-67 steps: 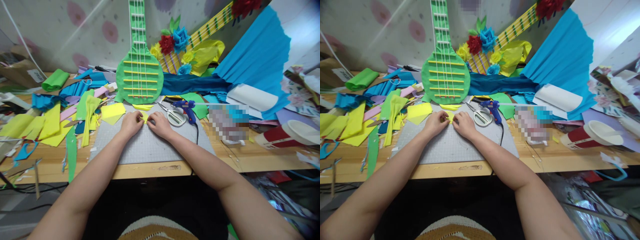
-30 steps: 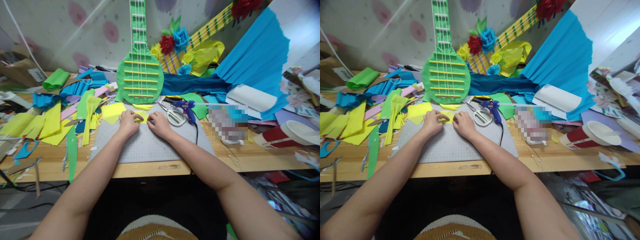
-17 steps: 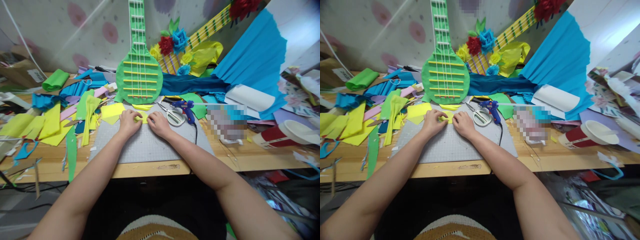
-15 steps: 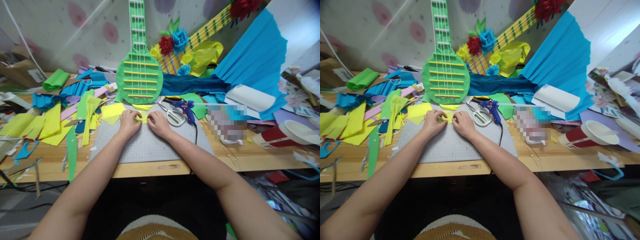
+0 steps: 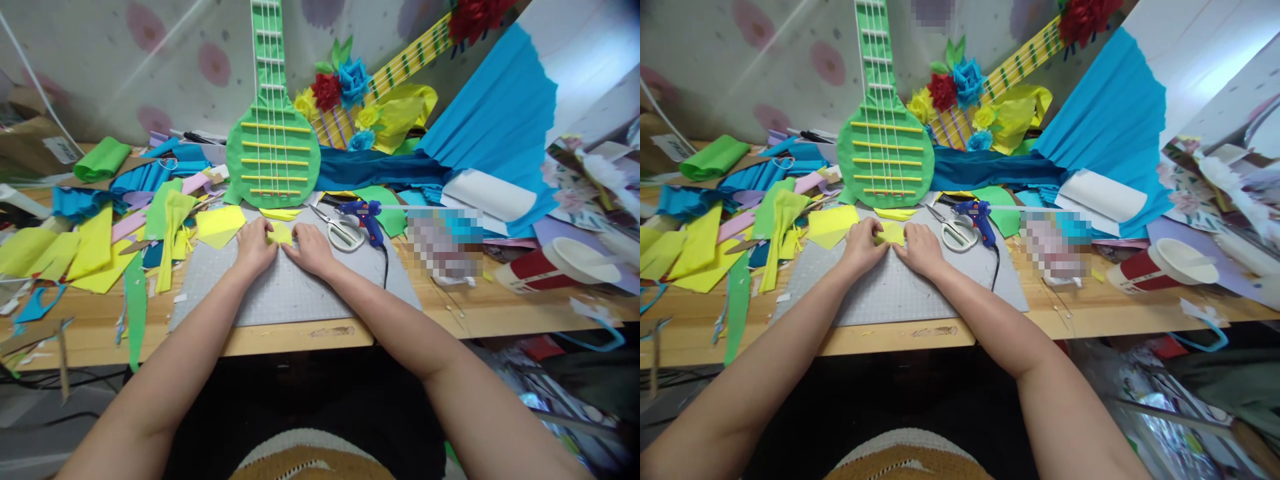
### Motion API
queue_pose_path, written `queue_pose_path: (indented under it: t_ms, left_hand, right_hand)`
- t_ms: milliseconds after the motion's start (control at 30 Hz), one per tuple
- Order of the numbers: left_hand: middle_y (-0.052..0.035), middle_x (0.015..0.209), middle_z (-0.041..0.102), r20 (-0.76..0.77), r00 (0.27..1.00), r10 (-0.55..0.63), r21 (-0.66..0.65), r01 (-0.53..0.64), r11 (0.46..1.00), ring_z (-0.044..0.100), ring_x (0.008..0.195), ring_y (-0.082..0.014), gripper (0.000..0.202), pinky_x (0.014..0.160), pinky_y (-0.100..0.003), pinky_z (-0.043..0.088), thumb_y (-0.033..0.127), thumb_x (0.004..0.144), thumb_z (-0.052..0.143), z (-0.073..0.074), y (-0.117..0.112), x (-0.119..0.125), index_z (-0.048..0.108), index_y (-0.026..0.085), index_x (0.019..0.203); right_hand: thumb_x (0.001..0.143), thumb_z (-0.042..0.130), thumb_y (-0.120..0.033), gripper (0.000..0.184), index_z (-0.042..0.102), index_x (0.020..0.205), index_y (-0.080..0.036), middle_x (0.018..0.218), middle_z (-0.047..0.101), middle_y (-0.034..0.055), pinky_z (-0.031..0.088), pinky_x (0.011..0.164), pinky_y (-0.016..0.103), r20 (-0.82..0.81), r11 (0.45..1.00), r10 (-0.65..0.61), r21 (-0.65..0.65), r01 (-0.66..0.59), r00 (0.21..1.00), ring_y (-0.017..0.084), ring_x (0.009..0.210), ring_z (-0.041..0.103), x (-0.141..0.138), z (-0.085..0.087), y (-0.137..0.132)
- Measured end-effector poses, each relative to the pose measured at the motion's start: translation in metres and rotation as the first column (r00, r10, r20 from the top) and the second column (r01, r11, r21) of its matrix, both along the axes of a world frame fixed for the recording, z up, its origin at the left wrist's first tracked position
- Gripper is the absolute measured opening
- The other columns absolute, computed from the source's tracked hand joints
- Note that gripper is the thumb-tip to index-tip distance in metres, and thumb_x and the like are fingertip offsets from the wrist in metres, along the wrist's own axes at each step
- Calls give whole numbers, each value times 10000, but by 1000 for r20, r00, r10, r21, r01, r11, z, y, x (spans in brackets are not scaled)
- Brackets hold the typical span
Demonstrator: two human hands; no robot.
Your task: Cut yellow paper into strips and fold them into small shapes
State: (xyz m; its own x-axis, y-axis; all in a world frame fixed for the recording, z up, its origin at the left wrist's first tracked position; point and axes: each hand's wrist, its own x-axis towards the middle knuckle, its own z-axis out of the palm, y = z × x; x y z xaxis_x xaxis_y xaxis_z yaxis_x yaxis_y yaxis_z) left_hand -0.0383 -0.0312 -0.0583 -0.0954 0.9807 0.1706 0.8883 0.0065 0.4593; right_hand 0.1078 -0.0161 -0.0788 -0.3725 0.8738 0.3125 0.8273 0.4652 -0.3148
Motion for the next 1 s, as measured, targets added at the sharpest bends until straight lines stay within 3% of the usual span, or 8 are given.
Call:
queue_pose_path:
  t_ms: [267,400,533,600,733,833,1000]
  left_hand:
    - [-32,833,545,45,999,19,2,-19,1000,508,916,-252,258,837,-407,367,232,669,600,-3,1,-2,420,231,853]
    - [-19,841,530,173,984,37,100,-55,993,510,865,-198,249,803,-359,401,102,655,492,-3,2,-13,419,234,853]
    - [-25,924,549,225,971,84,167,-123,978,508,932,-180,338,818,-322,424,8,591,422,-1,6,-28,439,234,842]
    - [-24,955,575,217,975,56,136,-87,987,520,971,-182,353,842,-322,430,-3,587,416,-1,8,-32,469,235,844]
    - [-27,981,636,175,979,-104,69,93,993,564,978,-182,352,869,-324,435,-3,618,424,-4,9,-33,520,230,864]
    - [-31,990,672,186,971,-153,69,142,987,591,976,-178,336,866,-314,442,30,664,462,-6,8,-31,523,222,933]
    - [-18,969,705,204,973,-109,40,103,994,619,941,-184,302,830,-319,455,140,712,558,-7,6,-29,539,225,1001]
  right_hand:
    - [792,480,-236,198,474,978,-171,914,581,82,375,756,330,-69,998,9,-67,-13,998,218,879,494,3,2,1]
    - [758,432,-135,215,477,963,-183,898,575,58,380,770,313,-144,991,68,-104,-84,987,190,860,494,8,3,3]
    - [767,456,-156,201,503,961,-181,908,568,56,384,781,305,-186,989,128,-54,-141,974,183,877,487,11,6,2]
    - [794,483,-187,164,534,950,-186,948,575,60,384,796,300,-174,976,207,-25,-214,963,181,914,480,12,7,0]
    - [843,518,-261,110,608,883,-210,1007,591,58,370,862,316,-89,933,360,11,-361,929,187,989,458,14,9,0]
    - [847,521,-254,126,633,887,-212,1005,593,70,370,874,345,-44,949,314,28,-313,948,206,1010,446,16,9,4]
    - [836,491,-171,170,648,887,-212,1020,589,76,377,867,364,-30,979,195,58,-193,980,224,1025,438,20,12,7]
